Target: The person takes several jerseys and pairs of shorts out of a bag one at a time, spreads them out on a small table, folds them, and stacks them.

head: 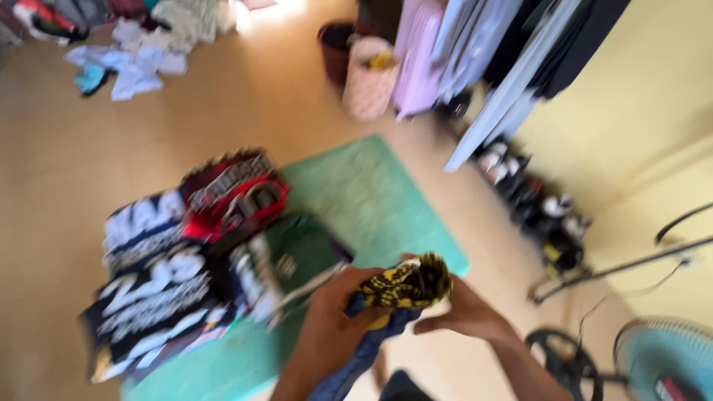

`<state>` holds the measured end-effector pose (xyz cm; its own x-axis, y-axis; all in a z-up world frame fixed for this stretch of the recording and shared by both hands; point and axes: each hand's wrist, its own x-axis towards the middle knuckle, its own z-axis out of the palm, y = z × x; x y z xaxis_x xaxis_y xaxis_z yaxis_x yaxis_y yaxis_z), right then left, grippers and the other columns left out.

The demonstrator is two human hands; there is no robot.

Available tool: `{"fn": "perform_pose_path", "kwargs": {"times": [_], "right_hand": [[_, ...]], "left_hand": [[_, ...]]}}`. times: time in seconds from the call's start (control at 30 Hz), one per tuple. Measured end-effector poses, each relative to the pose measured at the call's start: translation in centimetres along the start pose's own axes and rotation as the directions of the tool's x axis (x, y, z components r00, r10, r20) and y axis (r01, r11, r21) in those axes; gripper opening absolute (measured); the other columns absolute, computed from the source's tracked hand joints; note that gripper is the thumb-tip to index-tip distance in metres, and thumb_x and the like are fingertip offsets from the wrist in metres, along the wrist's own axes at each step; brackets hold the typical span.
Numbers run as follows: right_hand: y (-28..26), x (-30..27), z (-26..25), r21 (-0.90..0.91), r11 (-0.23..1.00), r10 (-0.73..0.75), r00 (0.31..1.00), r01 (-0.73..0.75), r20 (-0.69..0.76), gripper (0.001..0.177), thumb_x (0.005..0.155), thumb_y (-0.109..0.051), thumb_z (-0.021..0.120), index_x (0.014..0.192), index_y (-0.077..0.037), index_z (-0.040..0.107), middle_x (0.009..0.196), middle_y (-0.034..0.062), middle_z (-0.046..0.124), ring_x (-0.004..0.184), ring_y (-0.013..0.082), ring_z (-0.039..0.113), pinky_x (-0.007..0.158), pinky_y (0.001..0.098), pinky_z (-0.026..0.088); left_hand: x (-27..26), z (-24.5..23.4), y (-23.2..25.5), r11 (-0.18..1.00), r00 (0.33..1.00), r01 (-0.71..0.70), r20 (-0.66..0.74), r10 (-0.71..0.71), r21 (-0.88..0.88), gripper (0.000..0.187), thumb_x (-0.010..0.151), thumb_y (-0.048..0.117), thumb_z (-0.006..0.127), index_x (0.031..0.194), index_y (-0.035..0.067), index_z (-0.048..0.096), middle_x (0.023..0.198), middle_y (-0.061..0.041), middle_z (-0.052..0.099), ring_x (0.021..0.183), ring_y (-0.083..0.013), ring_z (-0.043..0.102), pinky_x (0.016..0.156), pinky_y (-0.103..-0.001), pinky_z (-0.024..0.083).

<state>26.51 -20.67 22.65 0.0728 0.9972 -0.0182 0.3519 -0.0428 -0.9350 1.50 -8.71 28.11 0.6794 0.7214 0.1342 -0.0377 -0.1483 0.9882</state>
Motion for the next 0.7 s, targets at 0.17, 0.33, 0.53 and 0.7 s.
{"fn": "perform_pose_path", "kwargs": {"times": [0.17,0.33,0.53,0.7], "right_hand": [[2.0,11.0,-8.9,-0.052,0.991,-0.126,0.985,0.121,-0.115,0.052,0.083,-0.011,0.090,0.132,-0.003,0.071,0.122,0.0083,0.080,0.109,0.0126,0.071,0.099,0.0359,0.061],[-7.2,11.3,-17.0,-0.194,0.933,-0.335,0.928,0.303,-0.161,0.049,0.082,-0.008,0.088,0.128,-0.004,0.074,0.111,0.0070,0.085,0.094,0.0136,0.080,0.088,0.0338,0.065],[-2.5,5.9,-18.2,-0.281,0.858,-0.455,0.890,0.430,-0.027,0.044,0.075,-0.009,0.089,0.117,-0.006,0.077,0.136,0.0108,0.078,0.132,0.0284,0.072,0.116,0.0424,0.052],[18.7,0.4,-10.3,-0.228,0.926,-0.330,0.939,0.301,-0.099,0.035,0.075,-0.018,0.093,0.106,-0.006,0.083,0.135,0.0169,0.077,0.144,0.0385,0.055,0.122,0.0556,0.032]], "left_hand": [[13.3,0.6,3.0,0.909,0.931,-0.351,-0.016,0.364,0.227,0.050,0.075,0.000,0.086,0.123,0.003,0.073,0.111,-0.012,0.077,0.101,-0.0254,0.074,0.091,-0.034,0.057],[17.2,0.9,8.4,0.875,0.901,-0.414,-0.021,0.433,0.252,0.047,0.078,-0.003,0.085,0.123,0.006,0.075,0.122,-0.010,0.080,0.112,-0.0227,0.077,0.100,-0.034,0.058],[12.7,5.8,-1.4,0.897,0.942,-0.321,0.008,0.334,0.305,0.061,0.056,-0.014,0.077,0.110,0.012,0.083,0.114,-0.007,0.084,0.115,-0.0246,0.079,0.102,-0.039,0.060],[6.3,12.0,-20.3,0.967,0.985,0.154,0.038,-0.165,0.205,0.058,0.060,-0.011,0.081,0.114,0.011,0.080,0.119,-0.007,0.082,0.117,-0.0227,0.078,0.102,-0.037,0.059]]}}
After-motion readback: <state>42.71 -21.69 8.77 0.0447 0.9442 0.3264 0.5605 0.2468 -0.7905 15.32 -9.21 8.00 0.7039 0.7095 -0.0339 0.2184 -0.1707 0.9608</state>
